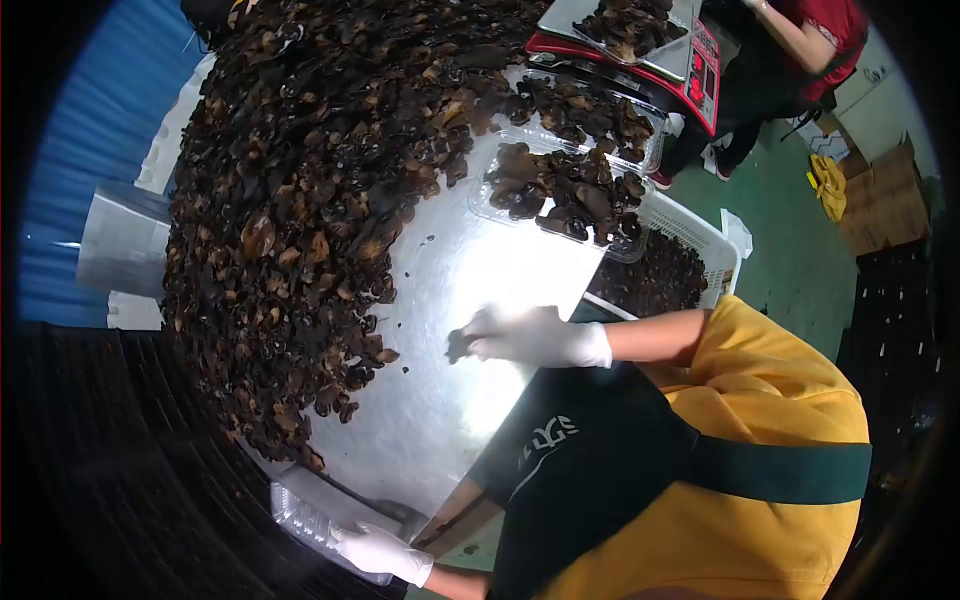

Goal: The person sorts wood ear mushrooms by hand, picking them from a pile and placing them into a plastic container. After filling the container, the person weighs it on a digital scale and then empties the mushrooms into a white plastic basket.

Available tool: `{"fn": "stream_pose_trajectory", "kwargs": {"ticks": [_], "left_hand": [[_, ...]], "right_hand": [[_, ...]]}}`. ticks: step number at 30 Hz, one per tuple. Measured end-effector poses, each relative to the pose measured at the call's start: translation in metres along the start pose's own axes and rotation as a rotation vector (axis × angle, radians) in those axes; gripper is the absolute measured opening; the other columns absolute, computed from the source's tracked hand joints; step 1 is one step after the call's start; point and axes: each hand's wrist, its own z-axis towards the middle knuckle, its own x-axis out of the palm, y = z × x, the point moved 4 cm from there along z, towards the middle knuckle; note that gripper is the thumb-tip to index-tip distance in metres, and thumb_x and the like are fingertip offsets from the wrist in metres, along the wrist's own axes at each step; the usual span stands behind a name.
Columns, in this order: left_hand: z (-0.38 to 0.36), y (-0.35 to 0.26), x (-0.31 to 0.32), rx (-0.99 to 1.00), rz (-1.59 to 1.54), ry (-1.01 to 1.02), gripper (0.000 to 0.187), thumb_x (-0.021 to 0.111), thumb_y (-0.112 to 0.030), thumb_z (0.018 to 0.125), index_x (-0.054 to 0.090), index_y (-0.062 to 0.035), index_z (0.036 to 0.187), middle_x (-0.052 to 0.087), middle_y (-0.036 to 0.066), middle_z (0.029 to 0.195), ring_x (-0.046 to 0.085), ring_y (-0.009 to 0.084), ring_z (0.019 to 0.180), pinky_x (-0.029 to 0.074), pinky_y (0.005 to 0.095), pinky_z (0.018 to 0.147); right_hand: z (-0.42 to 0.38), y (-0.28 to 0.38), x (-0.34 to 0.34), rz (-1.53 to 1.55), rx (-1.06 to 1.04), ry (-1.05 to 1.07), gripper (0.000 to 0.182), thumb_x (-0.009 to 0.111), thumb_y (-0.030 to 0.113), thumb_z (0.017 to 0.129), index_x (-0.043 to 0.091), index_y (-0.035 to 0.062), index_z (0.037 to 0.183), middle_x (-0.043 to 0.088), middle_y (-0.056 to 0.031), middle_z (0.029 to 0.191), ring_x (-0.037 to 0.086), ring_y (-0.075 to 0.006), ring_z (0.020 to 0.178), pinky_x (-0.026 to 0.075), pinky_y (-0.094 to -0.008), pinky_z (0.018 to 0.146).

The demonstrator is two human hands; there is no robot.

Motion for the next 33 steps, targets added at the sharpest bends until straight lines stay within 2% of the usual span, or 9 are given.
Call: {"fn": "stream_pose_trajectory", "kwargs": {"ticks": [2,8,10,18,21,22,25,29,33], "left_hand": [[-0.002,0.003,-0.003,-0.054,-0.310,-0.047,0.036,0.062,-0.008,0.086,0.058,-0.0008,0.120,0.064,0.018,0.110,0.065,0.0334,0.097,0.052,0.0418,0.084],[0.006,-0.002,-0.012,-0.289,-0.407,0.024,0.022,0.060,-0.002,0.081,0.064,-0.0011,0.102,0.067,0.016,0.098,0.065,0.0313,0.091,0.050,0.0391,0.081],[0.008,0.010,-0.003,-0.264,-0.428,0.000,0.020,0.061,-0.002,0.081,0.064,-0.0009,0.101,0.067,0.015,0.096,0.065,0.0312,0.090,0.050,0.0391,0.080],[0.005,-0.001,-0.013,-0.266,-0.363,0.084,0.019,0.064,-0.010,0.083,0.065,-0.0011,0.099,0.068,0.015,0.095,0.066,0.0316,0.086,0.050,0.0408,0.077],[0.007,0.001,-0.011,-0.258,-0.298,0.081,0.017,0.064,-0.012,0.083,0.066,-0.0016,0.096,0.068,0.014,0.093,0.065,0.0323,0.083,0.050,0.0418,0.075],[0.007,0.002,-0.011,-0.243,-0.293,0.069,0.015,0.064,-0.012,0.083,0.065,-0.0018,0.094,0.068,0.014,0.091,0.065,0.0323,0.082,0.050,0.0421,0.074],[0.009,0.005,-0.008,-0.221,-0.278,0.023,0.013,0.065,-0.013,0.083,0.064,-0.0023,0.090,0.067,0.013,0.089,0.064,0.0322,0.080,0.049,0.0422,0.072],[0.004,0.001,-0.022,-0.257,-0.414,-0.007,0.014,0.066,-0.015,0.083,0.061,-0.0021,0.086,0.064,0.013,0.084,0.061,0.0307,0.076,0.048,0.0400,0.071],[-0.007,-0.003,-0.028,-0.206,-0.405,-0.133,0.018,0.066,-0.016,0.089,0.059,0.0006,0.087,0.059,0.013,0.083,0.058,0.0277,0.075,0.048,0.0369,0.071]], "right_hand": [[0.015,0.022,0.008,-0.122,-0.164,0.043,0.034,0.054,0.035,0.095,0.066,0.0065,0.108,0.064,-0.0136,0.091,0.061,-0.0284,0.085,0.047,-0.0395,0.082],[0.034,0.010,0.038,-0.160,0.229,0.340,0.028,0.055,0.027,0.097,0.065,0.0076,0.114,0.068,-0.0087,0.103,0.064,-0.0178,0.093,0.049,-0.0289,0.085],[0.033,0.003,0.038,-0.058,0.166,0.246,0.031,0.050,0.034,0.096,0.067,0.0093,0.106,0.064,-0.0126,0.079,0.061,-0.0270,0.076,0.046,-0.0381,0.077],[0.042,-0.003,0.023,-0.610,-0.091,0.083,0.030,0.061,0.030,0.088,0.061,0.0086,0.109,0.059,-0.0099,0.092,0.061,-0.0286,0.090,0.048,-0.0418,0.080],[0.064,0.026,-0.028,-0.840,0.141,0.098,0.029,0.063,0.029,0.085,0.061,0.0100,0.107,0.059,-0.0090,0.089,0.062,-0.0279,0.089,0.048,-0.0398,0.079],[0.066,0.010,-0.056,-1.067,-0.278,-0.275,0.024,0.065,0.027,0.082,0.063,0.0092,0.098,0.059,-0.0090,0.084,0.062,-0.0282,0.084,0.048,-0.0410,0.076],[0.099,0.020,-0.125,-1.367,-0.019,-0.317,0.017,0.073,0.026,0.072,0.069,0.0087,0.072,0.062,-0.0117,0.081,0.062,-0.0304,0.082,0.045,-0.0419,0.072],[0.128,-0.009,-0.147,-1.336,0.167,0.015,0.020,0.067,0.019,0.072,0.073,0.0006,0.077,0.068,-0.0219,0.077,0.070,-0.0352,0.076,0.054,-0.0425,0.073],[0.122,0.001,-0.162,-1.056,0.182,-0.133,0.019,0.067,0.022,0.075,0.074,0.0055,0.084,0.069,-0.0188,0.083,0.068,-0.0363,0.081,0.053,-0.0393,0.074]]}}
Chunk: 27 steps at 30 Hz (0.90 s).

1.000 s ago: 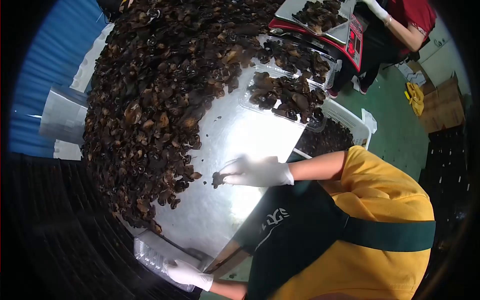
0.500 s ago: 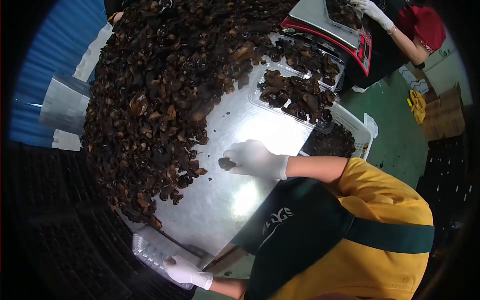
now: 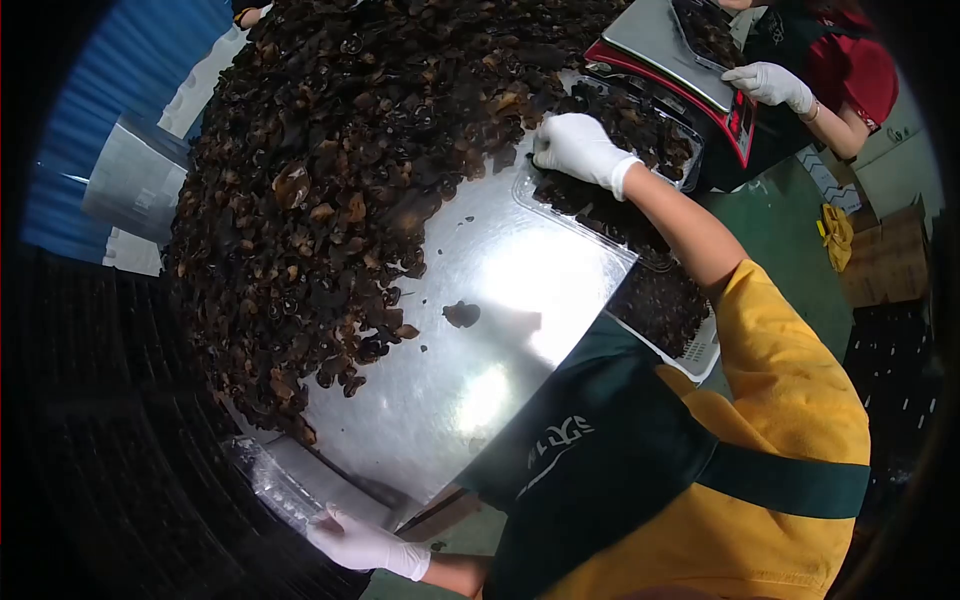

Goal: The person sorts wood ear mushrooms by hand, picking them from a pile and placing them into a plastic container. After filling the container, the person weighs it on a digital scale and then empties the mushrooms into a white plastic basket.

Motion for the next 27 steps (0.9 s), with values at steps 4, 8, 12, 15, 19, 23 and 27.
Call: {"fn": "stream_pose_trajectory", "kwargs": {"ticks": [4,8,12,15,19,23,27], "left_hand": [[-0.022,-0.041,-0.022,0.390,-0.502,-0.134,0.014,0.062,-0.010,0.095,0.061,0.0034,0.096,0.054,0.008,0.086,0.055,0.0195,0.077,0.047,0.0311,0.072],[-0.038,-0.074,-0.031,0.580,-0.498,-0.119,0.016,0.059,-0.012,0.097,0.065,0.0029,0.098,0.057,0.010,0.086,0.056,0.0227,0.077,0.047,0.0331,0.065],[-0.047,-0.089,-0.019,0.644,-0.546,-0.037,0.009,0.062,-0.008,0.093,0.067,-0.0008,0.093,0.057,0.009,0.081,0.055,0.0237,0.074,0.046,0.0337,0.064],[-0.048,-0.090,-0.013,0.661,-0.472,0.052,0.005,0.068,-0.002,0.083,0.065,-0.0032,0.087,0.057,0.009,0.080,0.057,0.0253,0.073,0.047,0.0356,0.064],[-0.059,-0.089,-0.018,0.687,-0.532,0.039,0.008,0.071,-0.001,0.081,0.064,-0.0030,0.085,0.056,0.008,0.078,0.056,0.0254,0.072,0.047,0.0358,0.063],[-0.082,-0.083,-0.016,0.747,-0.571,0.083,0.009,0.071,0.001,0.081,0.064,-0.0033,0.086,0.055,0.008,0.077,0.055,0.0241,0.070,0.046,0.0353,0.061],[-0.107,-0.096,-0.010,0.763,-0.595,0.196,0.011,0.071,0.002,0.080,0.065,-0.0038,0.087,0.057,0.008,0.077,0.054,0.0230,0.067,0.044,0.0349,0.059]], "right_hand": [[-0.047,-0.014,-0.046,0.465,-0.070,-0.077,0.019,0.075,0.015,0.078,0.067,-0.0015,0.083,0.067,-0.0141,0.084,0.065,-0.0221,0.073,0.050,-0.0331,0.068],[-0.143,-0.017,-0.105,0.171,-0.142,0.335,0.011,0.074,0.015,0.071,0.071,0.0050,0.074,0.061,-0.0120,0.068,0.063,-0.0279,0.067,0.050,-0.0360,0.065],[-0.172,-0.005,-0.101,-0.296,-0.084,0.200,0.015,0.074,0.021,0.069,0.071,0.0064,0.073,0.061,-0.0120,0.069,0.063,-0.0316,0.069,0.050,-0.0399,0.063],[-0.144,0.045,-0.039,0.167,-0.302,-0.015,0.027,0.073,0.023,0.073,0.068,0.0094,0.096,0.062,-0.0097,0.084,0.062,-0.0306,0.079,0.050,-0.0405,0.068],[-0.103,0.127,0.088,0.354,-0.390,0.112,0.043,0.072,0.018,0.074,0.061,0.0109,0.115,0.061,-0.0088,0.099,0.062,-0.0303,0.085,0.050,-0.0403,0.073],[-0.094,0.158,0.101,0.131,-0.506,0.116,0.025,0.061,0.015,0.082,0.063,0.0090,0.106,0.057,-0.0108,0.099,0.062,-0.0287,0.081,0.051,-0.0423,0.070],[-0.095,0.106,0.053,0.186,-0.381,-0.126,0.013,0.059,0.015,0.081,0.065,0.0088,0.092,0.059,-0.0097,0.086,0.061,-0.0312,0.073,0.050,-0.0443,0.065]]}}
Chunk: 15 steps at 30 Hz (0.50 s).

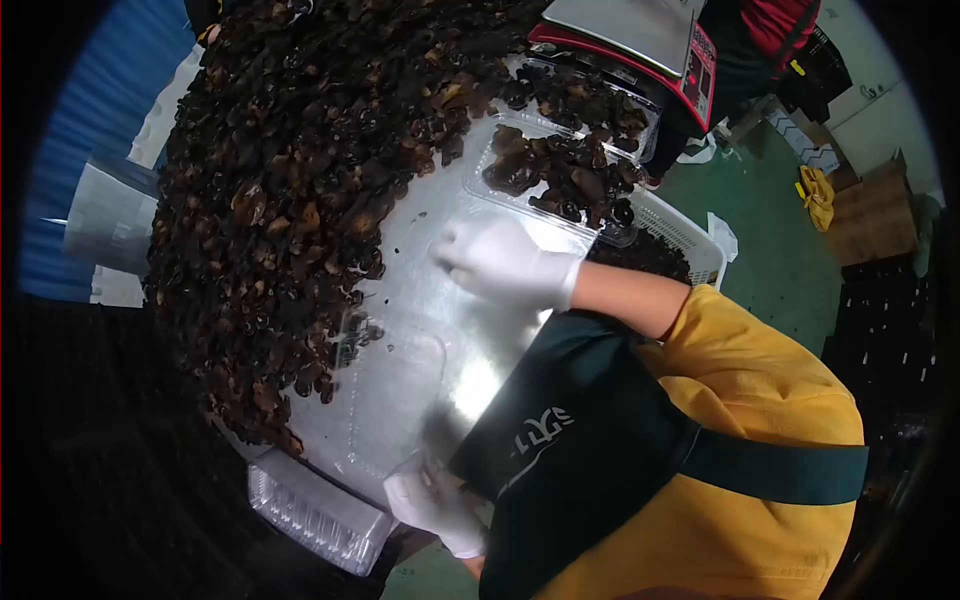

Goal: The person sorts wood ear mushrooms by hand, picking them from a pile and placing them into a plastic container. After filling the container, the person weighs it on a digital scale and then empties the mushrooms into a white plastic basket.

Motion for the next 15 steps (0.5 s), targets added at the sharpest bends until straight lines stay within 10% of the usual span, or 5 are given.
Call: {"fn": "stream_pose_trajectory", "kwargs": {"ticks": [15], "left_hand": [[0.012,-0.001,0.061,0.206,0.178,0.535,0.021,0.073,-0.014,0.077,0.064,-0.0067,0.094,0.061,0.011,0.087,0.060,0.0321,0.082,0.048,0.0424,0.071]], "right_hand": [[-0.052,-0.062,-0.076,-0.055,0.220,-0.102,0.030,0.068,0.015,0.077,0.067,0.0132,0.107,0.063,-0.0089,0.096,0.065,-0.0299,0.084,0.053,-0.0391,0.074]]}}
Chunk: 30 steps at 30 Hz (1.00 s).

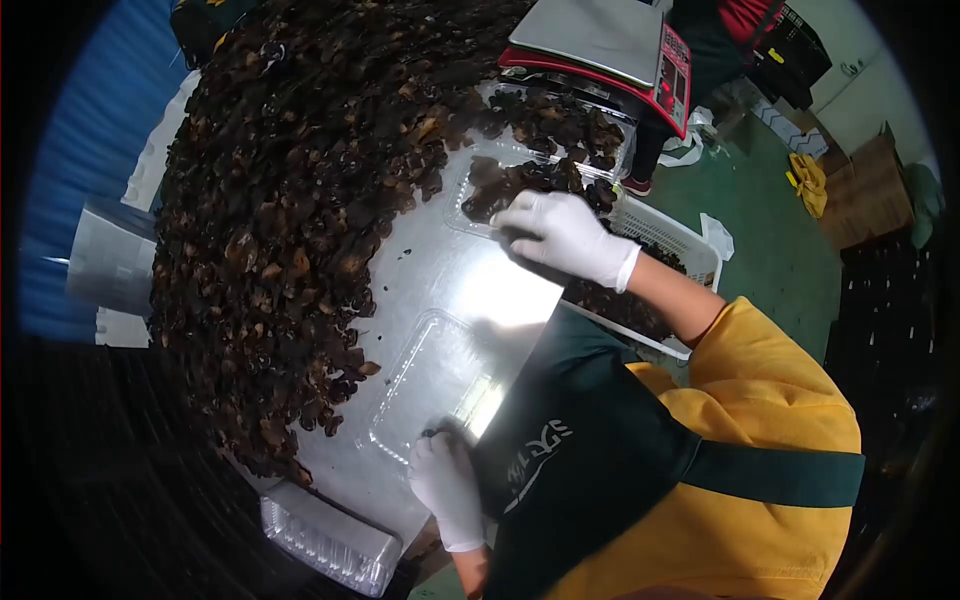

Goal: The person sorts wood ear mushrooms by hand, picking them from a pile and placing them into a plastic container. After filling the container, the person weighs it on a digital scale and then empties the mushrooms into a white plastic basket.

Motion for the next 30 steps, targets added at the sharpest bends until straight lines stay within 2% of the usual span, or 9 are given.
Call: {"fn": "stream_pose_trajectory", "kwargs": {"ticks": [8,11,13,16,18,24,26,28,30], "left_hand": [[0.031,-0.013,-0.034,0.094,-0.066,-0.053,0.026,0.076,-0.017,0.077,0.063,-0.0047,0.096,0.061,0.013,0.087,0.060,0.0335,0.082,0.048,0.0419,0.073],[0.060,-0.027,-0.041,0.139,-0.122,-0.078,0.026,0.076,-0.014,0.077,0.063,-0.0037,0.097,0.061,0.012,0.088,0.060,0.0333,0.084,0.049,0.0414,0.074],[0.087,-0.035,-0.041,0.165,-0.310,-0.082,0.025,0.074,-0.010,0.078,0.062,-0.0020,0.098,0.062,0.013,0.091,0.061,0.0327,0.086,0.050,0.0401,0.078],[0.147,-0.048,-0.032,0.231,-0.439,-0.089,0.029,0.065,-0.007,0.086,0.062,0.0012,0.113,0.062,0.016,0.101,0.063,0.0296,0.095,0.050,0.0358,0.086],[0.196,-0.054,-0.008,0.266,-0.483,-0.121,0.032,0.056,-0.005,0.092,0.057,0.0057,0.122,0.061,0.019,0.111,0.064,0.0304,0.099,0.050,0.0366,0.089],[0.297,-0.068,0.071,0.123,-0.612,0.036,0.023,0.059,-0.010,0.091,0.065,0.0003,0.110,0.068,0.019,0.097,0.066,0.0318,0.086,0.051,0.0374,0.081],[0.296,-0.069,0.071,0.040,-0.714,0.083,0.017,0.058,-0.008,0.090,0.066,0.0009,0.103,0.069,0.017,0.087,0.066,0.0282,0.078,0.051,0.0357,0.076],[0.288,-0.069,0.062,-0.034,-0.771,0.156,0.012,0.057,-0.003,0.093,0.065,0.0019,0.100,0.064,0.002,0.079,0.054,0.0065,0.068,0.047,0.0237,0.065],[0.288,-0.071,0.055,0.200,-0.751,-0.041,0.012,0.056,-0.002,0.093,0.065,0.0010,0.099,0.062,0.000,0.076,0.051,0.0040,0.062,0.043,0.0211,0.058]], "right_hand": [[-0.005,0.014,0.027,0.274,-0.094,0.010,0.035,0.067,0.011,0.078,0.065,0.0113,0.113,0.061,-0.0108,0.094,0.063,-0.0303,0.085,0.052,-0.0394,0.075],[-0.012,0.018,0.009,0.256,-0.074,0.092,0.044,0.066,0.019,0.080,0.058,0.0115,0.123,0.059,-0.0110,0.119,0.060,-0.0308,0.104,0.050,-0.0397,0.088],[-0.023,0.002,-0.023,0.145,-0.014,-0.153,0.054,0.071,0.018,0.074,0.057,0.0085,0.125,0.058,-0.0116,0.124,0.059,-0.0305,0.107,0.049,-0.0388,0.093],[-0.064,-0.046,-0.056,0.179,0.560,-0.333,0.046,0.069,0.022,0.083,0.055,0.0069,0.125,0.060,-0.0172,0.116,0.063,-0.0344,0.100,0.051,-0.0402,0.086],[-0.095,-0.084,-0.045,-0.032,0.640,-0.381,0.042,0.068,0.026,0.088,0.056,0.0059,0.122,0.064,-0.0158,0.099,0.064,-0.0338,0.088,0.051,-0.0404,0.079],[-0.123,-0.101,0.009,0.868,0.889,-0.195,0.029,0.058,0.020,0.097,0.057,-0.0004,0.118,0.059,-0.0012,0.078,0.056,-0.0081,0.062,0.047,-0.0238,0.059],[-0.124,-0.104,0.011,0.815,0.848,-0.138,0.029,0.053,0.017,0.099,0.053,-0.0002,0.122,0.057,-0.0002,0.080,0.056,-0.0075,0.060,0.043,-0.0231,0.054],[-0.122,-0.094,-0.001,0.851,0.871,-0.176,0.029,0.054,0.017,0.099,0.054,-0.0003,0.123,0.057,-0.0003,0.081,0.056,-0.0073,0.060,0.043,-0.0227,0.055],[-0.118,-0.090,-0.024,0.876,0.894,-0.219,0.030,0.054,0.017,0.099,0.054,-0.0003,0.124,0.057,-0.0003,0.081,0.057,-0.0071,0.060,0.044,-0.0224,0.055]]}}
